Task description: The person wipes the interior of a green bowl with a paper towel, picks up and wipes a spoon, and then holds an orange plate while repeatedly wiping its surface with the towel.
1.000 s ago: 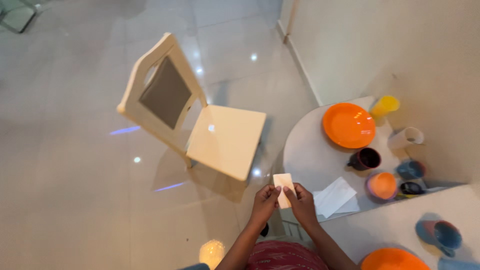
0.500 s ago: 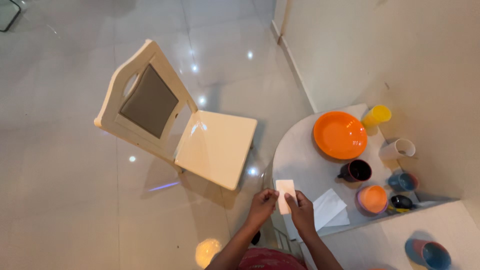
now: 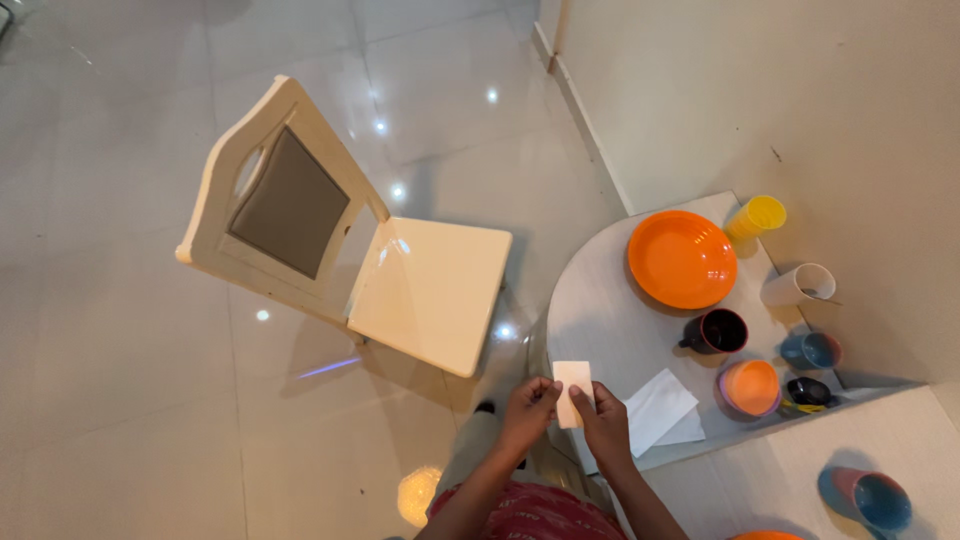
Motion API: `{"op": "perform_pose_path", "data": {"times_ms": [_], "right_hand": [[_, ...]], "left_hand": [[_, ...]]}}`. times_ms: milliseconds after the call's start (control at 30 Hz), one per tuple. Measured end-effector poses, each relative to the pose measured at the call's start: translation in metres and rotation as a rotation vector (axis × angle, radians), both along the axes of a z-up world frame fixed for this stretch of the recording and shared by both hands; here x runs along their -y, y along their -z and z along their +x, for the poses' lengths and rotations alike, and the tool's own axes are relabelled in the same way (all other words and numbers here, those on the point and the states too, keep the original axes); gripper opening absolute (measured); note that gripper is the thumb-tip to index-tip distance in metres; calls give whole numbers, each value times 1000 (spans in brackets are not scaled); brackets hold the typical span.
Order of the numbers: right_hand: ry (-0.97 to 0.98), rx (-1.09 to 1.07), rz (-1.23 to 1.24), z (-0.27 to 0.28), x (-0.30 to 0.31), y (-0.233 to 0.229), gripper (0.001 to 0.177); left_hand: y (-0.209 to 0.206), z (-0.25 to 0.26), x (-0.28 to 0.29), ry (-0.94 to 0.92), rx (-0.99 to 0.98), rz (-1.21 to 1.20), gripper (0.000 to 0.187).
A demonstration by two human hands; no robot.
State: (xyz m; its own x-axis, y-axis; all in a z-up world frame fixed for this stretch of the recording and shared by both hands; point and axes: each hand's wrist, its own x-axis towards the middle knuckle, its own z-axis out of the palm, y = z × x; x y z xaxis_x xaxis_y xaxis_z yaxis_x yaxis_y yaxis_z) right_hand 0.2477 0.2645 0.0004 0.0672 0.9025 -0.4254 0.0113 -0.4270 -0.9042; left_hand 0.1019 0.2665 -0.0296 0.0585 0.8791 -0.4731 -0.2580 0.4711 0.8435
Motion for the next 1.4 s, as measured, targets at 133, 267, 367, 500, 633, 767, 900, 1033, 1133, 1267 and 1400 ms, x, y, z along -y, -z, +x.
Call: {"op": "perform_pose_path", "data": {"times_ms": [133, 267, 367, 500, 633, 767, 900, 1033, 1133, 1267, 1400], "right_hand": [[60, 32, -77, 4, -6, 2, 27], [117, 24, -72, 10, -20, 9, 26], [200, 3, -74, 19, -31, 13, 26], [303, 1, -126, 26, -51, 20, 27], [362, -4, -142, 32, -84, 26, 26], [452, -70, -174, 47, -124, 46, 26], [537, -113, -230, 65, -151, 72, 26], [591, -159, -333, 72, -162, 81, 26], [637, -206, -487, 77, -173, 80, 28], [643, -178, -581, 92, -186, 81, 29], [717, -201, -588, 112, -199, 99, 29]], "left_hand": [[6, 5, -12, 29, -6, 3, 24], [10, 6, -37, 108, -23, 51, 25], [7, 18, -58, 190, -51, 39, 25], [4, 28, -95, 323, -50, -59, 23], [11, 36, -135, 387, -46, -75, 21], [30, 45, -178, 449, -81, -118, 21], [55, 60, -220, 514, -102, -27, 21], [73, 70, -258, 564, -133, -70, 20], [84, 77, -285, 589, -156, -51, 22], [99, 90, -314, 638, -223, -45, 26], [121, 111, -336, 698, -383, 35, 34]]}}
